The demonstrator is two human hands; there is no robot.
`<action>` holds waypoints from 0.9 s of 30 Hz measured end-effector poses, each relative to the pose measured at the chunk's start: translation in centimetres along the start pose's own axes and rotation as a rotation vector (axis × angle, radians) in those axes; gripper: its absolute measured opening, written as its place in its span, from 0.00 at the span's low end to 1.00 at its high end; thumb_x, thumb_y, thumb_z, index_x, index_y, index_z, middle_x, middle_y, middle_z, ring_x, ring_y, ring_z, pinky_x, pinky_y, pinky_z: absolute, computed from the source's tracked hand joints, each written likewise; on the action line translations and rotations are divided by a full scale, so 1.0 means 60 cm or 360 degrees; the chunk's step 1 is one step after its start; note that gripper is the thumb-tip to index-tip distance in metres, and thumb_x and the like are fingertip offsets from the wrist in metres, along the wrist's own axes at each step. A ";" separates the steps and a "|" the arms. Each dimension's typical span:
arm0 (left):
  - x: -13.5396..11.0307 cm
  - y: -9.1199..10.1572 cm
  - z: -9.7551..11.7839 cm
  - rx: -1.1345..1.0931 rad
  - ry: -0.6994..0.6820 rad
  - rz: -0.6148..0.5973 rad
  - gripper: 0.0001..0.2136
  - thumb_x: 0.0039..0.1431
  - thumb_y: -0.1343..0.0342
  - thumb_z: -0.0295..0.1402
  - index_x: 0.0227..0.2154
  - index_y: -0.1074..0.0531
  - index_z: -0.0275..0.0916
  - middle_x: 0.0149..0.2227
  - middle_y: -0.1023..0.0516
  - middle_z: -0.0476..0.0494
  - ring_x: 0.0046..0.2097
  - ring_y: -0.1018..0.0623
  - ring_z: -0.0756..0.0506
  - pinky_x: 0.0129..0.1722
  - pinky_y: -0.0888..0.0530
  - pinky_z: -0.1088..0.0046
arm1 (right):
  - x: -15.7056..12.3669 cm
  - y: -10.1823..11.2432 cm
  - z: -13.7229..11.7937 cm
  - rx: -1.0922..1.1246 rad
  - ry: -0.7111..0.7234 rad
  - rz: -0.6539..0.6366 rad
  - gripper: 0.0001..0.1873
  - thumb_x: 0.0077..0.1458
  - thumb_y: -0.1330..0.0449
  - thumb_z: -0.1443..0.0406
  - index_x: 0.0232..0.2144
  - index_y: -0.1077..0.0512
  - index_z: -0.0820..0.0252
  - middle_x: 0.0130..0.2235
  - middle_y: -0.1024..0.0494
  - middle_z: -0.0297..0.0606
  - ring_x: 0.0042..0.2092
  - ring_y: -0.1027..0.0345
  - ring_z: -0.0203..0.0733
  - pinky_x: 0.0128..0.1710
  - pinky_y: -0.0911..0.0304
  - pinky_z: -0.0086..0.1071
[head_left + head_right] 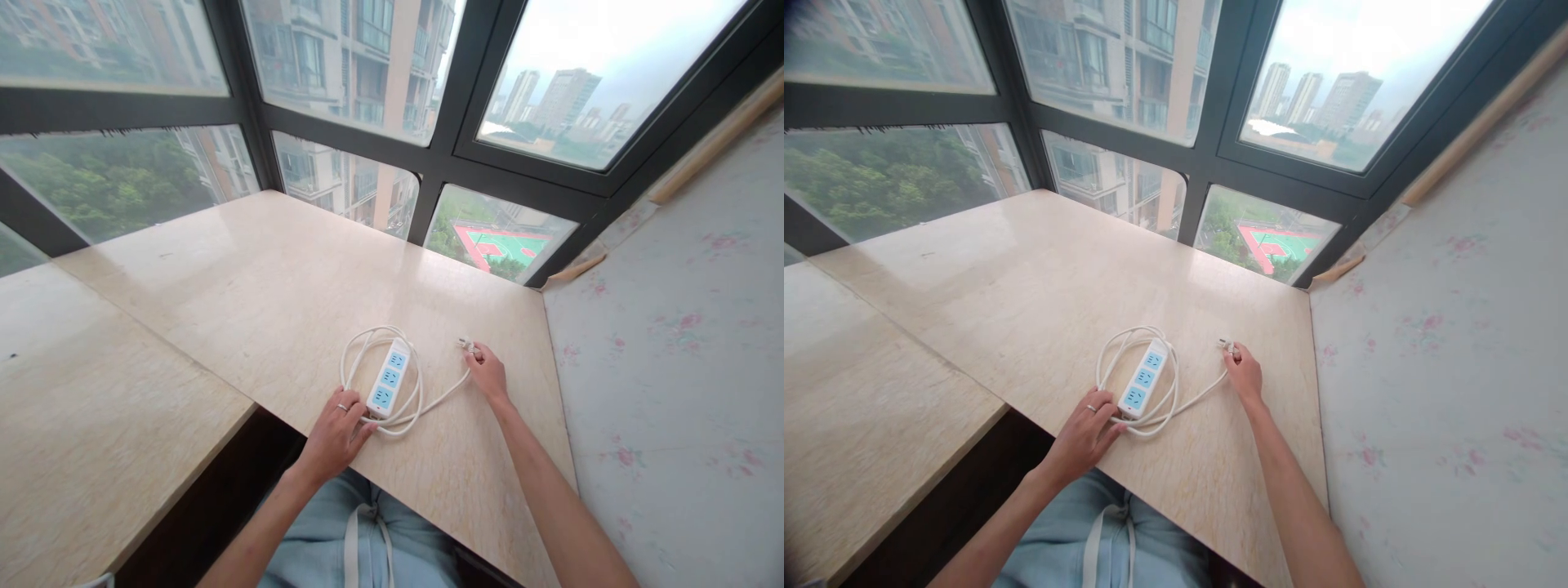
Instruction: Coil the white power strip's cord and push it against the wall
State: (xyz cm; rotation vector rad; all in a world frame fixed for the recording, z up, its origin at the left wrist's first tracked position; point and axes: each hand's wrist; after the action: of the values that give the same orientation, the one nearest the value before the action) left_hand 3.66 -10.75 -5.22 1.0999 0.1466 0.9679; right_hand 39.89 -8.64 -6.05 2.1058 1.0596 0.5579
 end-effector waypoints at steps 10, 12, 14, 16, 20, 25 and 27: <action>0.037 0.017 -0.040 -0.0372 0.0321 0.0240 0.17 0.68 0.56 0.36 0.26 0.29 0.40 0.31 0.25 0.45 0.38 0.25 0.46 0.44 0.27 0.67 | -0.018 -0.018 -0.011 0.0174 0.0069 -0.0068 0.28 0.51 0.45 0.53 0.51 0.28 0.61 0.33 0.22 0.37 0.33 0.30 0.42 0.37 0.36 0.33; 0.056 0.021 -0.048 -0.0321 0.0412 0.0363 0.15 0.68 0.55 0.37 0.29 0.29 0.39 0.31 0.25 0.45 0.36 0.25 0.46 0.40 0.27 0.67 | -0.016 -0.029 -0.019 0.0177 0.0060 -0.0066 0.28 0.52 0.46 0.54 0.52 0.29 0.61 0.34 0.21 0.38 0.34 0.29 0.43 0.39 0.36 0.34; 0.083 0.017 -0.057 -0.0201 0.0445 0.0494 0.10 0.66 0.53 0.38 0.33 0.30 0.39 0.35 0.25 0.43 0.40 0.25 0.44 0.44 0.28 0.64 | -0.014 -0.042 -0.030 0.0164 0.0094 -0.0073 0.28 0.53 0.46 0.55 0.53 0.29 0.62 0.38 0.20 0.41 0.36 0.29 0.43 0.41 0.36 0.35; 0.114 0.003 -0.065 -0.0091 0.0477 0.0511 0.09 0.64 0.50 0.38 0.39 0.31 0.39 0.41 0.25 0.39 0.46 0.25 0.41 0.48 0.28 0.60 | -0.012 -0.057 -0.043 0.0141 0.0180 -0.0096 0.28 0.55 0.47 0.55 0.54 0.30 0.63 0.42 0.20 0.44 0.39 0.29 0.44 0.44 0.36 0.36; 0.174 -0.033 -0.066 0.0115 0.0538 0.0244 0.15 0.61 0.47 0.39 0.47 0.34 0.34 0.47 0.26 0.32 0.52 0.27 0.37 0.52 0.30 0.56 | -0.011 -0.085 -0.068 0.0030 0.0389 -0.0163 0.27 0.58 0.49 0.56 0.57 0.32 0.60 0.52 0.23 0.45 0.52 0.33 0.48 0.55 0.43 0.39; 0.212 -0.060 -0.046 0.0249 0.0449 0.0000 0.23 0.63 0.50 0.43 0.54 0.36 0.30 0.56 0.31 0.26 0.60 0.33 0.34 0.59 0.37 0.53 | -0.012 -0.100 -0.073 -0.0188 0.0536 -0.0232 0.27 0.64 0.55 0.54 0.61 0.36 0.53 0.58 0.28 0.41 0.61 0.40 0.50 0.59 0.47 0.45; 0.219 -0.066 -0.037 0.0249 0.0396 -0.0076 0.24 0.63 0.50 0.44 0.55 0.37 0.31 0.59 0.33 0.27 0.62 0.34 0.35 0.61 0.39 0.54 | -0.010 -0.100 -0.069 -0.0169 0.0580 -0.0267 0.27 0.65 0.57 0.53 0.61 0.37 0.51 0.61 0.31 0.38 0.62 0.42 0.50 0.60 0.49 0.48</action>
State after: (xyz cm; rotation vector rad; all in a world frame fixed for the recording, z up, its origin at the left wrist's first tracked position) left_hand 12.68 -0.15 -4.96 1.1101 0.4560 1.0620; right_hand 33.81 -4.95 -7.85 1.8419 1.3615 0.9159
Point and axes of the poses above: each hand's wrist, its own x-axis towards the middle knuckle, its own y-axis out of the back of the hand, z = x × y
